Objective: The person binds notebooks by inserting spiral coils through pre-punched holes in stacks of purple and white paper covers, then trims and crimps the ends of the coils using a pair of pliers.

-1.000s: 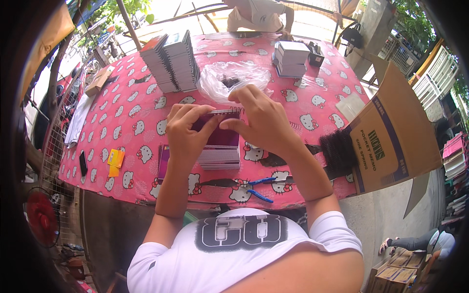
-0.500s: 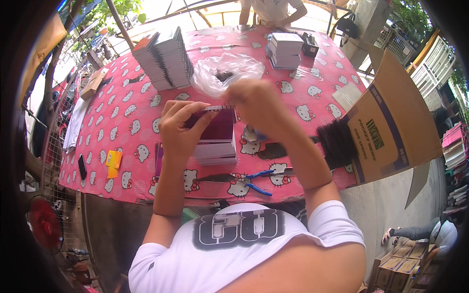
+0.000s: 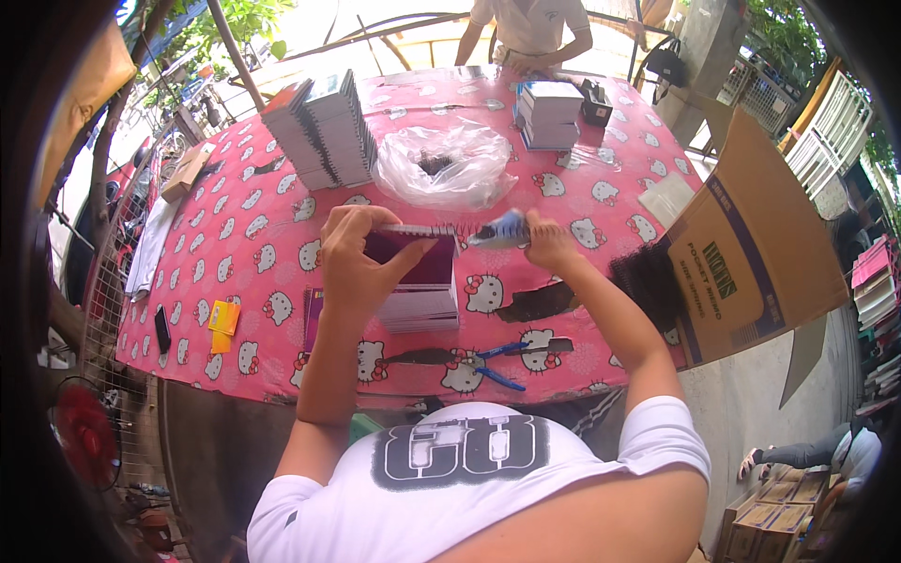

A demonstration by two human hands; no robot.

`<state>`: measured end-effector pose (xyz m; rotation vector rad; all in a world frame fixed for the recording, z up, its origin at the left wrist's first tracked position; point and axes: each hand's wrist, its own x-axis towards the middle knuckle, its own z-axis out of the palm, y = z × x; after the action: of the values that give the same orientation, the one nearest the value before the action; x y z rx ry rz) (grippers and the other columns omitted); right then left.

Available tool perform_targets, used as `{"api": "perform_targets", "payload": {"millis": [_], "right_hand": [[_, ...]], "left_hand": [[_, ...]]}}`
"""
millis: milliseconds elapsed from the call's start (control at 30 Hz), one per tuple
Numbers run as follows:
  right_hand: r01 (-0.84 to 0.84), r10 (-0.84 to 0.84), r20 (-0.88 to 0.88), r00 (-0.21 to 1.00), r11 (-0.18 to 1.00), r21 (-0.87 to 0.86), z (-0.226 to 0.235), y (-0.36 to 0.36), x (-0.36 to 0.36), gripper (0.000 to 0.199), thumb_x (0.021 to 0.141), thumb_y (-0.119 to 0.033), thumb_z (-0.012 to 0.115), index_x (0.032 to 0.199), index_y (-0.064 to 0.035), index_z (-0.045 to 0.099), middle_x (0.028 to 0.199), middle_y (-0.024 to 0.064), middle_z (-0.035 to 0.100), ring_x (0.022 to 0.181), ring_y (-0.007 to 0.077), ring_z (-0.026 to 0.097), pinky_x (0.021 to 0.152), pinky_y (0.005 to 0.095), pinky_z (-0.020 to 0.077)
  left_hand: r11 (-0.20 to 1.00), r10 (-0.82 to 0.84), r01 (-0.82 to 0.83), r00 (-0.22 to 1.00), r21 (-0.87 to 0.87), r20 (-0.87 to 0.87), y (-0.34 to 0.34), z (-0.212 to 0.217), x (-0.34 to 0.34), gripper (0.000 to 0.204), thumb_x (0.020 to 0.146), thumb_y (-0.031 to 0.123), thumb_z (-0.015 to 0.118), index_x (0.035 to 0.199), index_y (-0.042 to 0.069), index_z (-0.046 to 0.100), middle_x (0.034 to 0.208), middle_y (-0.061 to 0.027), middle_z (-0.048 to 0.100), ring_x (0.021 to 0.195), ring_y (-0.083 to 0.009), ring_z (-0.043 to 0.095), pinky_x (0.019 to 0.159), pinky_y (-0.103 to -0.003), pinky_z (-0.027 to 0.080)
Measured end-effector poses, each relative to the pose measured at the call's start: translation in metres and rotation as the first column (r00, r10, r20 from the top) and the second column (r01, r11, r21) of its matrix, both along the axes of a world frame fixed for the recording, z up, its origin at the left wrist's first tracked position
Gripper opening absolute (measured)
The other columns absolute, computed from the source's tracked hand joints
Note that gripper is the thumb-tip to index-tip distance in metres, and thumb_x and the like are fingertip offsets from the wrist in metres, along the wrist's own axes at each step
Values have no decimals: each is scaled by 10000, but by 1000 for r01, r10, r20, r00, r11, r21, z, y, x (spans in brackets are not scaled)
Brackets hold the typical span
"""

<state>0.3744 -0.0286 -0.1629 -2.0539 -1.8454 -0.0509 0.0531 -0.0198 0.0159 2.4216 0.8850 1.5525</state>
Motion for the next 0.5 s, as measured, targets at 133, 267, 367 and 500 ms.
{"api": "perform_targets", "payload": {"millis": [133, 267, 367, 500], "right_hand": [[-96, 514, -851, -107, 847, 523, 146, 10, -23, 305, 729, -73, 686, 1008, -35, 570, 960, 167, 665, 875, 264, 671, 727, 371, 527], [-475, 600, -693, 400, 782, 404, 171, 7, -34, 367, 702, -47, 709, 1053, -13, 610, 1043, 136, 673, 877, 232, 669, 749, 318, 535], [-379, 505, -793, 341, 846, 376, 193, 4, -35, 411, 684, -60, 732, 1081, -41, 630, 972, 92, 679, 845, 185, 653, 781, 305, 530], [-466, 471, -391, 791, 877, 115, 202, 4, -58, 420, 669, -23, 699, 1082, -22, 623, 955, 108, 686, 870, 220, 662, 810, 322, 532]], "left_hand": [[999, -2, 3, 1000, -45, 25, 3, -5, -2, 368, 632, 334, 841, 807, 92, 628, 772, -44, 631, 834, -247, 574, 826, -406, 392], [998, -24, 25, 1000, -65, 8, 5, -2, 2, 370, 628, 333, 843, 803, 84, 632, 774, -50, 638, 828, -250, 579, 820, -408, 397], [995, -13, 13, 1000, -95, -5, 5, 0, 0, 367, 623, 328, 846, 796, 81, 636, 786, -59, 649, 831, -254, 586, 814, -409, 403], [989, -28, 23, 999, -145, -31, 3, 7, 0, 328, 612, 229, 867, 806, 53, 670, 811, -79, 649, 831, -251, 602, 759, -378, 479]]}}
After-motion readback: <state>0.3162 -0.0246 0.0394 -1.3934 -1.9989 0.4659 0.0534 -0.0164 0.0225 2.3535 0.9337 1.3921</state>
